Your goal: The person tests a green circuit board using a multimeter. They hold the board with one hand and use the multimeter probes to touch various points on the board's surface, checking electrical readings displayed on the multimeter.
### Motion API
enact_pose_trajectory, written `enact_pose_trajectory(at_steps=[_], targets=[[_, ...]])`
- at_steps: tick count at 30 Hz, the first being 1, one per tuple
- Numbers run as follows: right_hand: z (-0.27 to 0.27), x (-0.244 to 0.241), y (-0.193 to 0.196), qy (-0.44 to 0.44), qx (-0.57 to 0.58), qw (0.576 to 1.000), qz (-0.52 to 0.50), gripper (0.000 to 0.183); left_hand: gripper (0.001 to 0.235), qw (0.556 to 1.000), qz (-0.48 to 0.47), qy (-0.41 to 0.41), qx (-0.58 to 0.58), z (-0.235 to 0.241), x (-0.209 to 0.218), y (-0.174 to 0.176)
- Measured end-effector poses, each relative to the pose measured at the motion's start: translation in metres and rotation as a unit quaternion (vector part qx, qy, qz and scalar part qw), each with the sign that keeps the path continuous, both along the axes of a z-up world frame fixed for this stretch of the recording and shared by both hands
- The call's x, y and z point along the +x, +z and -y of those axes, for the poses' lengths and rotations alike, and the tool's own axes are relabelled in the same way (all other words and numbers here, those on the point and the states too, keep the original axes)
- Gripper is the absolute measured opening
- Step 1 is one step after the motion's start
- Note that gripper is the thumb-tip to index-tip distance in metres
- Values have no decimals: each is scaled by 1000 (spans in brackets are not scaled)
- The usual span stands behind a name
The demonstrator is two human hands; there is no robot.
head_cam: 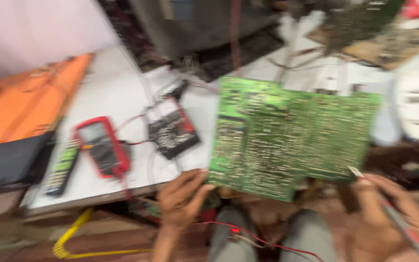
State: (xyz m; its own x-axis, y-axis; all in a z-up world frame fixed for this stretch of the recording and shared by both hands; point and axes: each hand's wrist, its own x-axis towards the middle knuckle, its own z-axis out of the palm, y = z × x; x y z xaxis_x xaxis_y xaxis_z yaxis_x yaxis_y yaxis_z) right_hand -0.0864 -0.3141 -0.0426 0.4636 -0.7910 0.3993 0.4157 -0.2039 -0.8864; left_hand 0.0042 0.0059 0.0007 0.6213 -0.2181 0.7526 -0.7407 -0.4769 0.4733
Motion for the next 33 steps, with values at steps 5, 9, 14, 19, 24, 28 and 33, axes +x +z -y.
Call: enact_pose_trajectory(at_steps=[5, 9, 14, 19, 24, 28, 33], targets=[[-15, 8, 27, -42, 8, 998, 51, 7, 35, 999, -43, 16, -24, 4, -4, -1], [-17, 7, 36, -43, 19, 998, 31, 10, 36, 998, -51, 23, -6, 5, -4, 1], [-15, 8, 36, -37, 30, 998, 33, 12, 36, 998, -58, 35, 0, 5, -5, 1], [-17, 8, 38, -39, 32, 998, 34, 11, 37, 999, -36, 16, -13, 6, -3, 0], [-26, 6, 49, -121, -2, 992, -30, 14, 36, 998, -55, 19, -25, 6, -3, 0], [-46, -1, 60, -136, -112, 984, -33, 16, 37, 999, -39, 23, -11, 5, -3, 2], [-66, -3, 75, -68, -145, 985, -61, 17, 36, 999, -35, 17, -19, 6, -3, 4]])
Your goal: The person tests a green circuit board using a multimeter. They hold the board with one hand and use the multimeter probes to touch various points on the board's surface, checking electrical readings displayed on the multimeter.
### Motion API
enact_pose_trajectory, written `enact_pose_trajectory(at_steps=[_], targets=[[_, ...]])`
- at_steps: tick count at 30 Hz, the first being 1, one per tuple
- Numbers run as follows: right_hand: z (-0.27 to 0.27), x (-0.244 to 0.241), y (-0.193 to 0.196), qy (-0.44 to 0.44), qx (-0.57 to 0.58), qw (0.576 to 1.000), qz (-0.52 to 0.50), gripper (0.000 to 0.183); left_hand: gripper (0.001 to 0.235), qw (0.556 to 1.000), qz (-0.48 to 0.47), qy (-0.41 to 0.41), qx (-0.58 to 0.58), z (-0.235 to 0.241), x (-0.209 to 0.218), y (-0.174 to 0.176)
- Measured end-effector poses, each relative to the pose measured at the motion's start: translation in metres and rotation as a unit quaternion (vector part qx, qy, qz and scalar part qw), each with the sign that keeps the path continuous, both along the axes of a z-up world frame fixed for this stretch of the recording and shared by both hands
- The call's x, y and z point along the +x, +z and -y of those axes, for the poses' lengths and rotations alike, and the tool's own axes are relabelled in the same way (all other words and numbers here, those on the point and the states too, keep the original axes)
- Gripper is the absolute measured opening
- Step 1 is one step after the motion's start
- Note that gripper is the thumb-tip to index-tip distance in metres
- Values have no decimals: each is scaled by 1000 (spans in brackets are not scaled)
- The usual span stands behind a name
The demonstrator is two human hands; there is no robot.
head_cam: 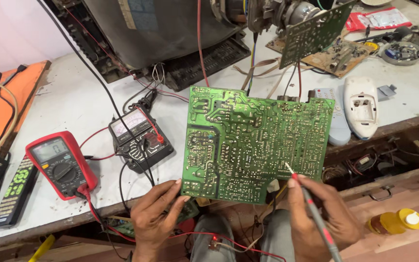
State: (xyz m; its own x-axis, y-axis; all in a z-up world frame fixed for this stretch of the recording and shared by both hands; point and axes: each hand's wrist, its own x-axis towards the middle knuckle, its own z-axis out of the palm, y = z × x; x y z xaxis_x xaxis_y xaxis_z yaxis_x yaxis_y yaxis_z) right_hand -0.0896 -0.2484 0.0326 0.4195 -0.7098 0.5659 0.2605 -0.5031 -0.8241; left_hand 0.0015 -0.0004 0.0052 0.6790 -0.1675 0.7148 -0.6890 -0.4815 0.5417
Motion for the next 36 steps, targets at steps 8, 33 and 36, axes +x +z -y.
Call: enact_pose_trajectory(at_steps=[8, 33, 36], targets=[[-23, 7, 12, 47, -44, 998, -3, 16, 36, 1000, 20, -8, 12, -2, 1, 4], [-46, 22, 32, 30, -67, 996, -55, 17, 34, 1000, 27, -7, 3, -2, 3, 5], [-46, 22, 35, 43, -75, 996, -39, 22, 34, 999, 33, -8, 5, -3, 3, 6]])
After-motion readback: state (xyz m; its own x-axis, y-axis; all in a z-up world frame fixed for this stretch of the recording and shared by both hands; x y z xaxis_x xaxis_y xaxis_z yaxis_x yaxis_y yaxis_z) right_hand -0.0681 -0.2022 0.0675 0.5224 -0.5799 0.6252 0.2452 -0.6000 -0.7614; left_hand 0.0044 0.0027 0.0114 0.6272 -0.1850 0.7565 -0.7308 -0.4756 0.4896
